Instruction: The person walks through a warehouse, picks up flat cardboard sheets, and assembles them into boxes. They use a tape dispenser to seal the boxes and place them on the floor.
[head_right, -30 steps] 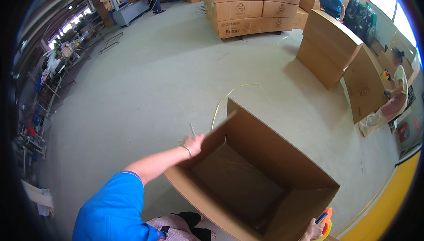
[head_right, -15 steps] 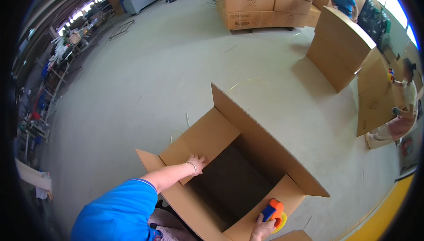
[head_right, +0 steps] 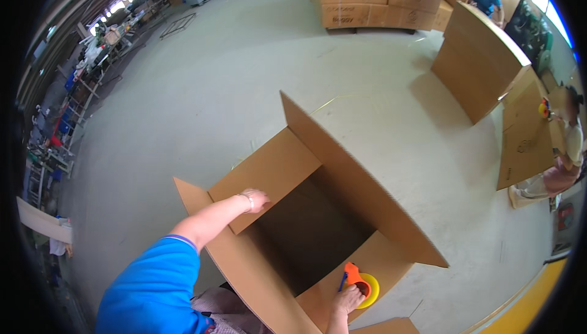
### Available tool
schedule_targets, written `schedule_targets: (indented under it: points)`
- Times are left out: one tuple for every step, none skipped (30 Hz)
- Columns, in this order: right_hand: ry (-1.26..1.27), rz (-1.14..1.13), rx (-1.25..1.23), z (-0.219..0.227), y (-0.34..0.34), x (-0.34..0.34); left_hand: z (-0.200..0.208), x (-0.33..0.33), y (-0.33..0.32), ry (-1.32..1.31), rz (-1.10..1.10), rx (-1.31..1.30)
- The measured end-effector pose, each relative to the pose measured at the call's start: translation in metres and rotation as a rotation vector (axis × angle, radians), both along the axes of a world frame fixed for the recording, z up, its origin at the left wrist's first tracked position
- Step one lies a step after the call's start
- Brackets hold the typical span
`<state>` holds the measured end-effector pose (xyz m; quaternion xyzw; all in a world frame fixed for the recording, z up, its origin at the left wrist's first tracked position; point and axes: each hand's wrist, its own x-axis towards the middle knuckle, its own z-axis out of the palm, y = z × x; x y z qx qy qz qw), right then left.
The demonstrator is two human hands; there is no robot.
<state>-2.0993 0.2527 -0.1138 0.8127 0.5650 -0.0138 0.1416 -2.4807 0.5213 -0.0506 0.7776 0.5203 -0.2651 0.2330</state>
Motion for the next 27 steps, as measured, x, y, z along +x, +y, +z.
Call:
schedule_targets:
  points:
    - [0.046,0.004,-0.047,0.014,0.004,-0.004,0.022,-0.005,-0.01,-0.047,0.051,0.007]
    - [0.105,-0.008,-0.105,0.028,0.012,-0.007,0.03,-0.01,-0.015,-0.115,0.067,0.012]
    - [0.126,-0.003,-0.127,0.032,0.014,-0.006,0.035,-0.015,-0.023,-0.183,0.084,0.015]
    - [0.152,0.008,-0.147,0.037,0.015,-0.005,0.046,-0.022,-0.038,-0.26,0.066,0.009]
    - [0.178,0.012,-0.167,0.041,0.016,-0.004,0.056,-0.027,-0.051,-0.338,0.039,0.002]
    - [0.173,-0.003,-0.157,0.027,0.012,0.005,0.07,-0.023,-0.059,-0.371,-0.019,-0.118]
    - [0.18,0.005,-0.173,0.027,0.011,0.008,0.081,-0.026,-0.074,-0.393,-0.063,-0.242]
    - [0.189,0.021,-0.191,0.029,0.011,0.006,0.078,-0.038,-0.101,-0.466,-0.028,-0.282]
    - [0.199,0.043,-0.21,0.033,0.014,0.004,0.074,-0.051,-0.13,-0.538,0.013,-0.322]
    - [0.237,0.058,-0.258,0.049,0.016,0.003,0.078,-0.054,-0.155,-0.467,-0.015,-0.338]
    - [0.23,0.056,-0.227,0.05,0.018,0.012,0.089,-0.044,-0.163,-0.409,-0.078,-0.352]
    - [0.225,0.061,-0.202,0.048,0.017,0.02,0.123,-0.025,-0.166,-0.327,-0.132,-0.354]
    - [0.221,0.068,-0.182,0.041,0.012,0.027,0.157,-0.011,-0.172,-0.244,-0.182,-0.357]
    - [0.251,0.06,-0.153,0.035,0.012,0.03,0.167,-0.011,-0.184,-0.231,-0.282,-0.229]
    - [0.296,0.03,-0.161,0.031,0.012,0.034,0.167,-0.015,-0.196,-0.217,-0.383,-0.098]
    - [0.355,0.025,-0.182,0.035,0.016,0.028,0.157,-0.026,-0.211,-0.206,-0.395,-0.02]
    - [0.397,0.001,-0.201,0.049,0.017,0.026,0.156,-0.025,-0.213,-0.196,-0.378,-0.036]
    - [0.444,-0.058,-0.166,0.056,0.014,0.023,0.156,-0.025,-0.213,-0.186,-0.363,-0.05]
    - [0.485,-0.116,-0.128,0.063,0.011,0.023,0.155,-0.022,-0.211,-0.18,-0.348,-0.061]
    - [0.526,-0.174,-0.087,0.07,0.009,0.023,0.163,-0.016,-0.208,-0.176,-0.297,-0.115]
    - [0.606,-0.253,-0.061,0.076,0.004,0.025,0.158,-0.012,-0.203,-0.299,-0.172,-0.14]
    - [0.682,-0.338,-0.032,0.081,-0.005,0.03,0.143,-0.006,-0.192,-0.425,-0.054,-0.17]
    - [0.768,-0.402,-0.01,0.086,-0.013,0.027,0.143,-0.003,-0.187,-0.54,0.088,-0.197]
    - [0.82,-0.414,0.017,0.093,-0.021,0.023,0.143,0.004,-0.169,-0.635,0.14,-0.204]
    - [0.786,-0.403,0.02,0.126,-0.023,0.009,0.184,0.019,-0.146,-0.684,0.137,-0.142]
    - [0.757,-0.401,0.008,0.141,-0.032,0.007,0.206,0.036,-0.118,-0.795,0.1,-0.057]
    - [0.737,-0.401,-0.004,0.15,-0.037,0.004,0.232,0.056,-0.086,-0.899,0.114,-0.014]
